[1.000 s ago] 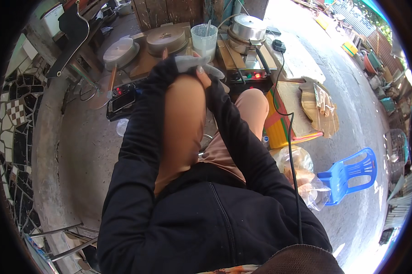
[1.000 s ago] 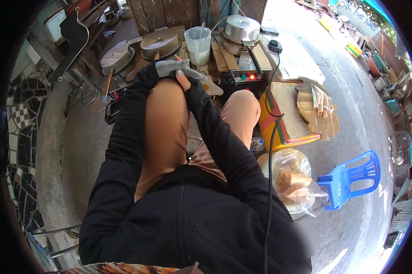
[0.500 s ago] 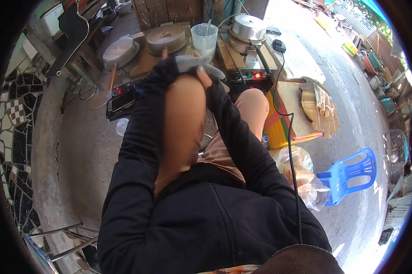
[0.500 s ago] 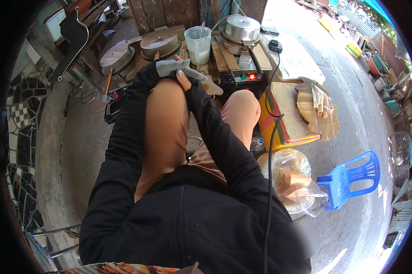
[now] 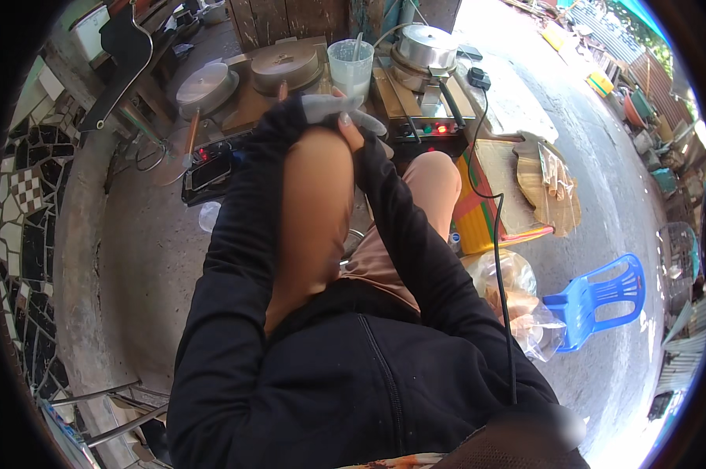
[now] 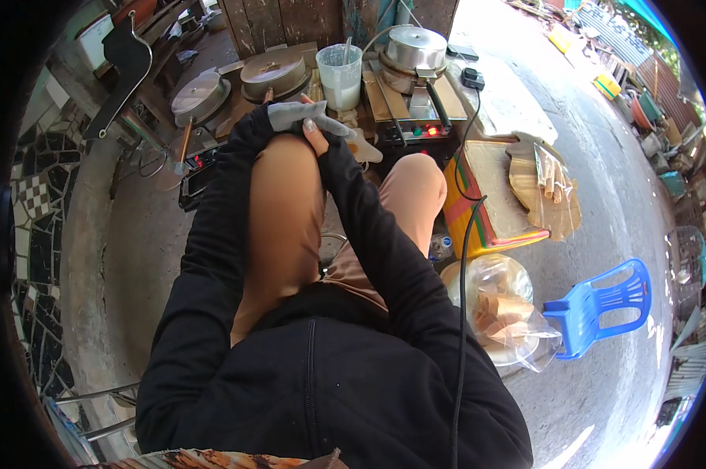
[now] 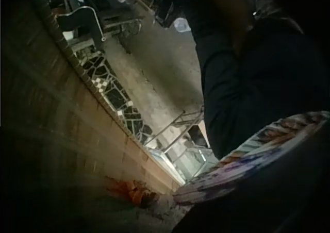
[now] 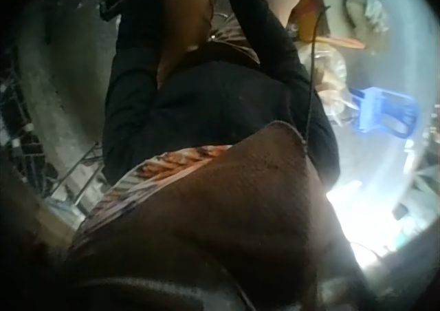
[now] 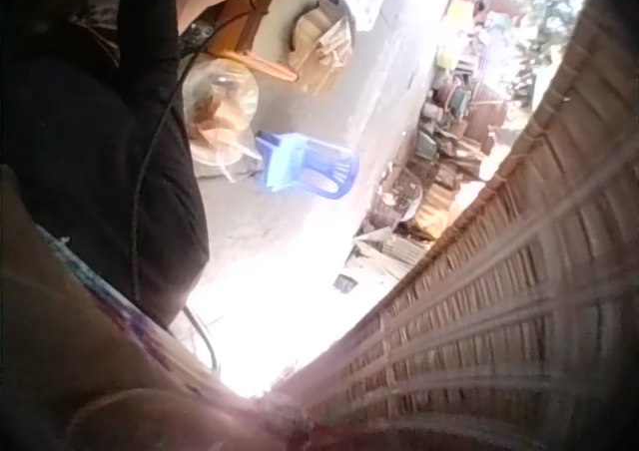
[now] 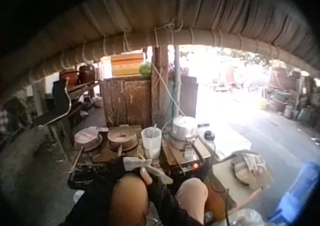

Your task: Preparing and packaging small flatbreads or crepes on multiple heated circular plates.

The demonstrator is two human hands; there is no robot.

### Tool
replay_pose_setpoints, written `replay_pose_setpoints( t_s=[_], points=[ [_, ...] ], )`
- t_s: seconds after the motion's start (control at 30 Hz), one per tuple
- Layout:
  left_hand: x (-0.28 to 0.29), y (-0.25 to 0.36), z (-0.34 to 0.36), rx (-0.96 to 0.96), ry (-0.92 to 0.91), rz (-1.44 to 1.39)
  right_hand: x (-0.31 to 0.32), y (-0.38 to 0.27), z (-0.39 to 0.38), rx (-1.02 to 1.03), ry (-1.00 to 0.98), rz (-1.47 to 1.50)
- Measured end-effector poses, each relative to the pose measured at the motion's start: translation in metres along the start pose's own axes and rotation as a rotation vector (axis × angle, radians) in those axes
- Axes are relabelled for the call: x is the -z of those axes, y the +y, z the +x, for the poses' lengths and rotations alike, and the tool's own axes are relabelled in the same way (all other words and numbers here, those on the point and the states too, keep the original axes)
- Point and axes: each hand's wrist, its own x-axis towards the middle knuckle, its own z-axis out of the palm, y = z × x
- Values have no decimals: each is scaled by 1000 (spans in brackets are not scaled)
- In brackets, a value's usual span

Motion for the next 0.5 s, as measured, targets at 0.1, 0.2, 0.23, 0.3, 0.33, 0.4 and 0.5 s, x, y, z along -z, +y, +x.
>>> replay_pose_setpoints(
  t_s=[0.1,0.2,0.23,0.3,0.33,0.4,0.5],
  points=[
    [-9,-10,11,6,-88,-69,7,2,1,23,16,2],
    [-19,-19,8,-12,-212,-167,9,4,2,39,15,8],
    [-24,-17,8,-23,-251,-197,7,5,2,39,10,8],
    [-33,-25,9,-33,-334,-261,6,3,2,44,10,2],
    [-36,-29,2,-36,-375,-294,7,2,2,47,12,-2],
    [-46,-36,4,-50,-457,-358,7,3,2,48,8,1],
    [-55,-50,18,-42,-585,-472,17,2,1,62,29,-2]
  ],
)
